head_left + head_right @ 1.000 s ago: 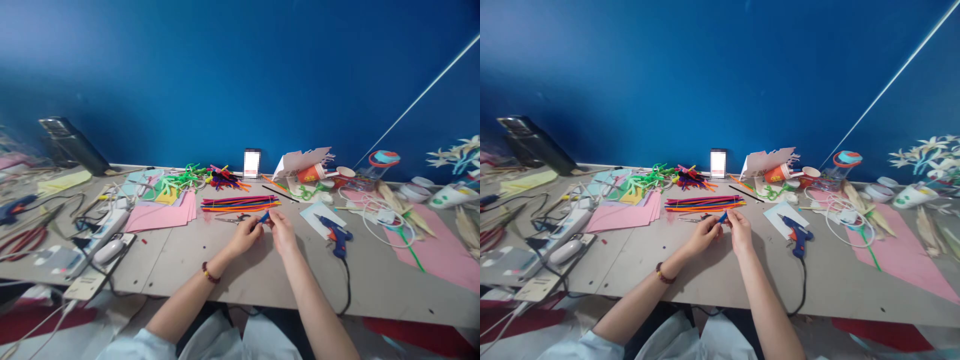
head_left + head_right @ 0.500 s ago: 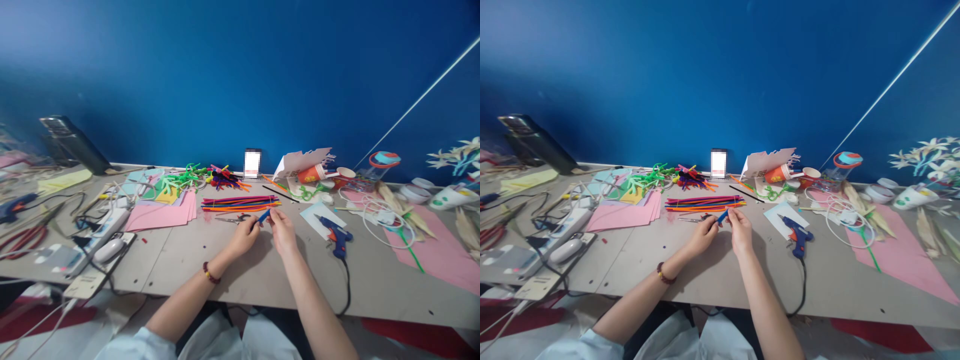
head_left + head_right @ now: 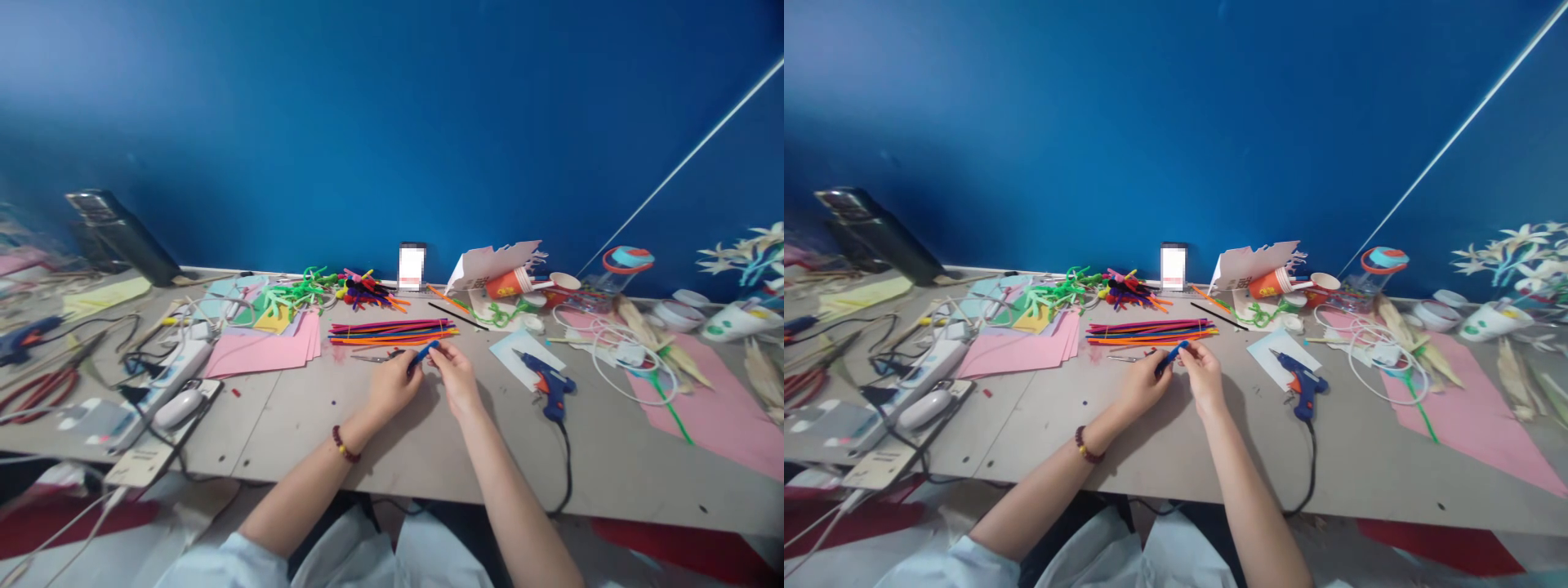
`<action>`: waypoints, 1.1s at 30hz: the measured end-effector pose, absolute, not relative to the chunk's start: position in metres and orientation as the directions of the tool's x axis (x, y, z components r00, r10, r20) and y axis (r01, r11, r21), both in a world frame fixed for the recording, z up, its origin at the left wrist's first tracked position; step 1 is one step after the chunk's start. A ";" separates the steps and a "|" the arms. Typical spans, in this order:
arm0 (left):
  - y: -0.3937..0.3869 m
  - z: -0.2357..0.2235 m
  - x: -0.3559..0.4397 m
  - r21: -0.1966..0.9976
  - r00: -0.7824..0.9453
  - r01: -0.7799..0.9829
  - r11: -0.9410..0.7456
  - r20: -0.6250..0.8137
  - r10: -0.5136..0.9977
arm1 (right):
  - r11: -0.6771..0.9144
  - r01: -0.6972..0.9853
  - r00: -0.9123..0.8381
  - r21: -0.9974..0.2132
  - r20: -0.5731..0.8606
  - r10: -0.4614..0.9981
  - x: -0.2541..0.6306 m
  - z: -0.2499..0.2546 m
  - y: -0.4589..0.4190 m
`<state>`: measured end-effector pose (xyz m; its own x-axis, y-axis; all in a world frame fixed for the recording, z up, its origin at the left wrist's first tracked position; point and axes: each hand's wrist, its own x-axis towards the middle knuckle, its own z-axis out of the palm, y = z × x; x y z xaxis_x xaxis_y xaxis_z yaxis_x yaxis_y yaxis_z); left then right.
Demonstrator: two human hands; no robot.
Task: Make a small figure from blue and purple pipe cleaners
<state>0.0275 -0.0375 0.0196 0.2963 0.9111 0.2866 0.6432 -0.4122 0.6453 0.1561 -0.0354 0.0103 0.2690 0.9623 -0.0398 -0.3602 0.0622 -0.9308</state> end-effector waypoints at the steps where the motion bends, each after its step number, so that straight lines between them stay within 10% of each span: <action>1: -0.037 0.019 0.028 0.666 0.300 0.611 -0.428 0.306 0.904 | 0.067 -0.372 0.271 -0.926 -0.039 0.962 0.156 0.010 -0.035; 13: -0.033 0.014 0.026 0.611 0.287 0.561 -0.558 0.489 0.824 | 0.105 -0.315 0.333 -0.943 -0.006 0.943 0.158 0.018 -0.036; 33: -0.030 0.014 0.027 0.733 0.343 0.443 -0.516 0.393 0.853 | -0.029 -0.650 0.202 -0.760 -0.209 0.957 0.165 0.018 -0.033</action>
<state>0.0274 -0.0302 0.0142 0.3434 0.8530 0.3930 0.4429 -0.5161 0.7331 0.1653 -0.0333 0.0176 0.2016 0.9570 -0.2088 -0.6498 -0.0288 -0.7595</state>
